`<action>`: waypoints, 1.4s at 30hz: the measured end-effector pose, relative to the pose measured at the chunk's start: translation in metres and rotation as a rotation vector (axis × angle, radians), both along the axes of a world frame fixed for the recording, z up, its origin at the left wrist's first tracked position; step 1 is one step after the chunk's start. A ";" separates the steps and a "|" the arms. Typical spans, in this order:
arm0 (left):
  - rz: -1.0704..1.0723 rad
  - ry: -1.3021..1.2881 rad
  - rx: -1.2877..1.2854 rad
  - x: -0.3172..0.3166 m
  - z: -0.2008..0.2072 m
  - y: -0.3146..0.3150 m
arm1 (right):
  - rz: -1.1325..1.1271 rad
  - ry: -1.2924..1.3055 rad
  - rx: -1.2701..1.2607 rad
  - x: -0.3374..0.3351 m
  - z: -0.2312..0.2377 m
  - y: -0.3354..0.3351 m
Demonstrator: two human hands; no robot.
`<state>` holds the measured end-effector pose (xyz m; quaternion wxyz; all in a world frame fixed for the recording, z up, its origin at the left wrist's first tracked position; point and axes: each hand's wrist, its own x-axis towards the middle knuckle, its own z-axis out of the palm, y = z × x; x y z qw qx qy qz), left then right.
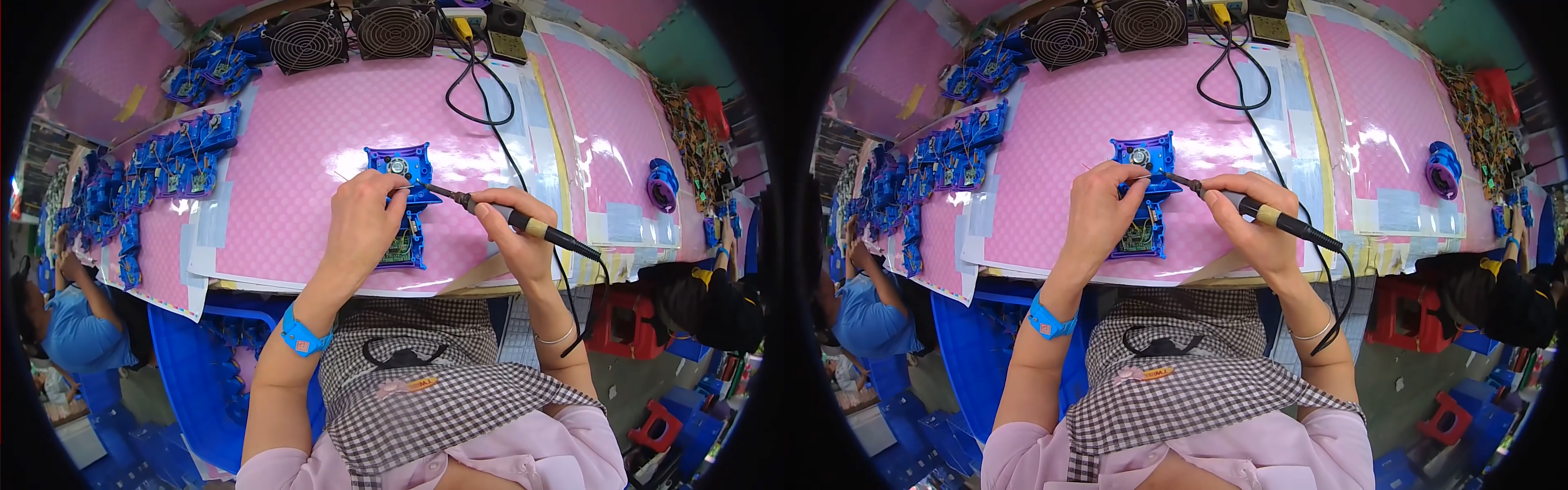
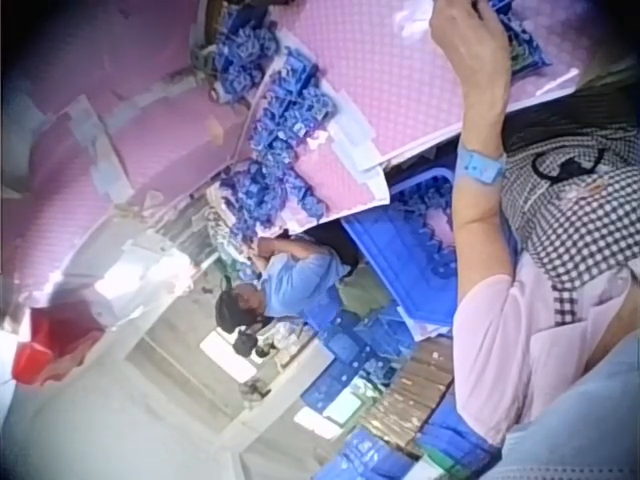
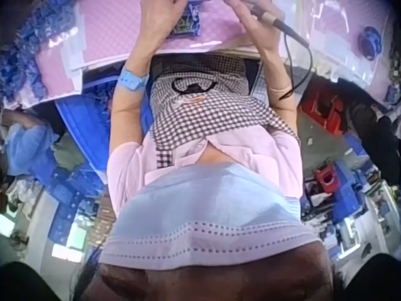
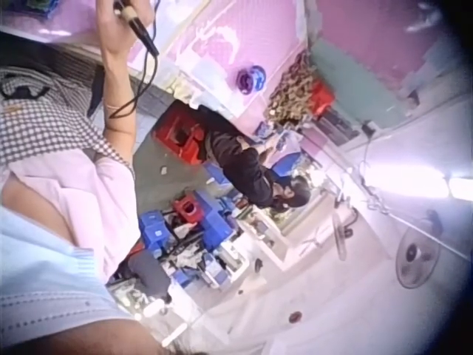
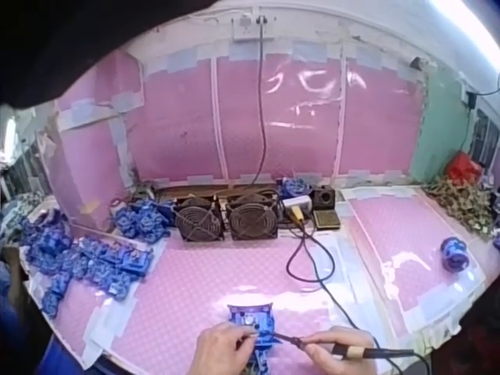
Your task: Soldering components onto small blue circuit boards on an assembly line.
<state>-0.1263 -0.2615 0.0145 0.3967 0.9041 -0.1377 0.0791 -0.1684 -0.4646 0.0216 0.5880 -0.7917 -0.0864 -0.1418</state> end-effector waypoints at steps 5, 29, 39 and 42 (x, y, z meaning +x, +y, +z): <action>-0.003 -0.011 -0.005 0.000 -0.002 0.000 | -0.019 0.029 0.001 -0.002 0.004 -0.001; 0.269 -0.101 -0.266 -0.013 0.014 0.026 | -0.051 -0.007 0.091 -0.004 0.002 -0.002; 0.161 -0.159 -0.124 -0.004 0.000 0.012 | -0.010 -0.028 0.063 0.000 0.000 0.010; 0.113 -0.098 -0.081 -0.003 -0.002 0.012 | 0.011 -0.028 0.080 0.003 -0.003 0.013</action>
